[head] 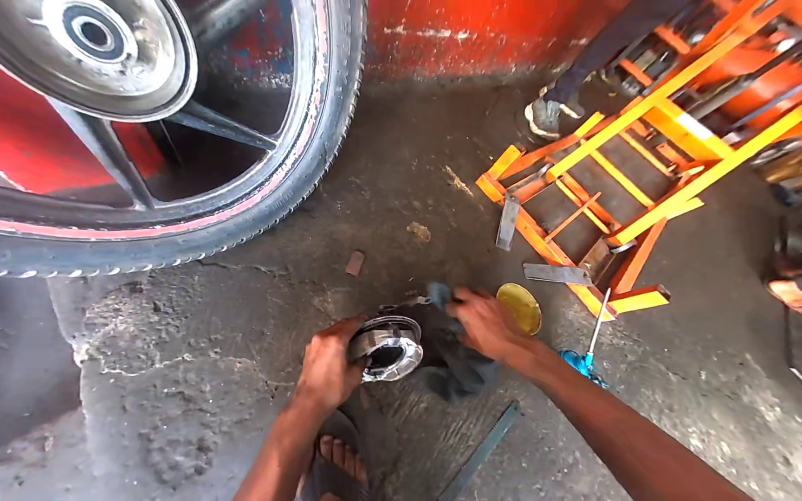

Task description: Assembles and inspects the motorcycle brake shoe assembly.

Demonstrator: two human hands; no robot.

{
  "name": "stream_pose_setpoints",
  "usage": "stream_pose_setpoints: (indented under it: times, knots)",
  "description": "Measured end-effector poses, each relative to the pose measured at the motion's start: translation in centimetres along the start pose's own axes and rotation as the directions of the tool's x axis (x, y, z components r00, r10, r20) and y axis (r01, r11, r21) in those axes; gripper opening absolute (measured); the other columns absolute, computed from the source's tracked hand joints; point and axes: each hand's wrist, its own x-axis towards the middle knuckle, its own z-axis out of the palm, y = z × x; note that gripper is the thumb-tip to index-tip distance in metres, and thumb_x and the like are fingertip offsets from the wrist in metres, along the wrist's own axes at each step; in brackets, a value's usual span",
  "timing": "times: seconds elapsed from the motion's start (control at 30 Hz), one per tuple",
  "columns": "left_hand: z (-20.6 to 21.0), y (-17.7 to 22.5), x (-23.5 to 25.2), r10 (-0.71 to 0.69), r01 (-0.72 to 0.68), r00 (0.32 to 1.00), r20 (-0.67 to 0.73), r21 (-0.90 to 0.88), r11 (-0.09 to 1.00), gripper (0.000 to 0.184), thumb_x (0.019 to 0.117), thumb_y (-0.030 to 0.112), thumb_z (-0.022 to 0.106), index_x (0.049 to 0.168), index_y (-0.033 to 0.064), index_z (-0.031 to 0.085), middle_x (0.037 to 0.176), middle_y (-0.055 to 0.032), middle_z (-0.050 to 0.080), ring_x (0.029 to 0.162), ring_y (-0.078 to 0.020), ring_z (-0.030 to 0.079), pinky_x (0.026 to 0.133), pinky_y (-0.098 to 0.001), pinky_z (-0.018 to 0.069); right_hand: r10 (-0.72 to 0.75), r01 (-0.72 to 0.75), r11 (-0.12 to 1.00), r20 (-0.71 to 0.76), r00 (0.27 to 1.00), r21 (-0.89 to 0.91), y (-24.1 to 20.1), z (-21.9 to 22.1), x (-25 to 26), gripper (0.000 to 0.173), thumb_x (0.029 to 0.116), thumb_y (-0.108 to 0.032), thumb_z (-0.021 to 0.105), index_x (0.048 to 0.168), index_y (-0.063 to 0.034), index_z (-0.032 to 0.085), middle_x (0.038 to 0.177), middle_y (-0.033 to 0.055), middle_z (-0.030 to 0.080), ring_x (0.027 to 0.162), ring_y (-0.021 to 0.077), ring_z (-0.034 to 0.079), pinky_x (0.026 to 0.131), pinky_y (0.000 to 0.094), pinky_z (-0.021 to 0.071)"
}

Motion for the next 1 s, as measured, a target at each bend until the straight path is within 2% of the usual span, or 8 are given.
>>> stream_pose_setpoints:
  times: [0.1, 0.2, 0.37, 0.47, 0.57, 0.67, 0.9, 1.0]
  knots:
    - [-0.4, 0.5, 0.2, -0.042, 0.041, 0.998, 0.041, 0.006, 0.999, 0.058, 0.0817, 0.013, 0.082, 0.137, 0.0134, 0.065, 0.125, -0.0085, 0.071, 0.111, -0.0274, 0.07, 0.098, -0.0515, 0.0551, 0.166, -0.161, 0.983, -0.062, 0.984, 0.088, 2.2, 0.2, -2.3, 0.033, 0.0811, -0.022, 0.085, 0.109, -0.008, 0.074, 0.114, 0.0168, 0.067, 0.104, 0.0366, 0.066, 0.086, 0.0558, 0.0564]
    - [-0.7, 0.4, 0.5, -0.052, 0.051, 0.998, 0.033, 0.012, 0.999, 0.06, 0.0798, 0.011, 0.084, 0.137, 0.0126, 0.065, 0.125, -0.0099, 0.071, 0.112, -0.03, 0.069, 0.098, -0.0547, 0.0545, 0.105, -0.006, 0.971, -0.399, 0.911, 0.241, -1.1, -1.7, -2.8, 0.034, 0.0724, -0.015, 0.088, 0.102, -0.0076, 0.073, 0.103, 0.0159, 0.064, 0.091, 0.0334, 0.066, 0.074, 0.0516, 0.0578]
    - [-0.4, 0.3, 0.5, -0.017, 0.017, 1.0, 0.005, 0.038, 0.999, 0.051, 0.0793, 0.014, 0.085, 0.128, 0.0104, 0.069, 0.118, -0.0115, 0.073, 0.107, -0.0307, 0.071, 0.095, -0.0552, 0.0558, -0.339, 0.479, 0.864, -0.522, 0.783, 0.157, -6.2, -1.5, 0.7, 0.045, 0.0851, -0.003, 0.07, 0.124, -0.0255, 0.075, 0.148, 0.0116, 0.054, 0.13, 0.0292, 0.056, 0.102, 0.0465, 0.0533]
    - [-0.1, 0.1, 0.1, -0.023, 0.023, 1.0, -0.001, 0.039, 0.999, 0.047, 0.0818, 0.016, 0.084, 0.126, 0.0059, 0.069, 0.117, -0.0145, 0.072, 0.108, -0.0316, 0.07, 0.097, -0.0538, 0.0554, -0.434, 0.596, 0.766, -0.49, 0.756, 0.241, -3.8, 1.4, 1.8, 0.047, 0.0848, 0.01, 0.061, 0.117, -0.0186, 0.078, 0.15, 0.0082, 0.055, 0.138, 0.0238, 0.053, 0.113, 0.041, 0.0464]
    - [-0.3, 0.3, 0.3, -0.067, 0.066, 0.997, 0.023, 0.02, 0.998, 0.061, 0.0835, 0.014, 0.082, 0.141, 0.0077, 0.061, 0.127, -0.0143, 0.069, 0.115, -0.0318, 0.068, 0.102, -0.0531, 0.0528, -0.374, 0.452, 0.881, -0.38, 0.846, 0.141, -0.1, 2.3, 0.9, 0.026, 0.0803, 0.012, 0.07, 0.09, -0.01, 0.079, 0.127, 0.0089, 0.07, 0.117, 0.026, 0.066, 0.1, 0.0436, 0.0555]
    - [-0.4, 0.3, 0.6, -0.097, 0.097, 0.995, 0.02, -0.005, 0.995, 0.063, 0.0827, 0.012, 0.083, 0.141, 0.0069, 0.061, 0.128, -0.0158, 0.069, 0.116, -0.0338, 0.067, 0.102, -0.0551, 0.052, -0.216, 0.269, 0.958, -0.372, 0.903, 0.098, 1.4, 1.2, -1.1, 0.018, 0.0824, 0.005, 0.072, 0.09, -0.0094, 0.078, 0.118, 0.0078, 0.072, 0.104, 0.0263, 0.071, 0.085, 0.0477, 0.0607]
    - [-0.3, -0.4, 0.4, -0.235, 0.235, 0.972, 0.016, -0.05, 0.971, 0.066, 0.0823, 0.017, 0.086, 0.141, 0.0048, 0.059, 0.122, -0.0196, 0.07, 0.112, -0.0367, 0.068, 0.1, -0.0575, 0.0512, 0.214, -0.01, 0.962, -0.733, 0.646, 0.271, -1.2, -1.3, -7.3, 0.033, 0.0808, -0.021, 0.065, 0.106, -0.0024, 0.074, 0.09, 0.0146, 0.065, 0.074, 0.0292, 0.064, 0.06, 0.0466, 0.0518]
    - [-0.1, -1.1, 0.2, -0.305, 0.308, 0.951, 0.05, -0.062, 0.949, 0.066, 0.0827, 0.019, 0.086, 0.141, 0.0036, 0.059, 0.119, -0.0208, 0.071, 0.11, -0.0373, 0.069, 0.099, -0.058, 0.0514, 0.311, -0.127, 0.921, -0.497, 0.81, 0.37, -0.7, 2.3, -9.5, 0.028, 0.0867, -0.033, 0.067, 0.088, -0.0065, 0.075, 0.076, 0.0093, 0.067, 0.071, 0.0274, 0.068, 0.062, 0.0523, 0.0553]
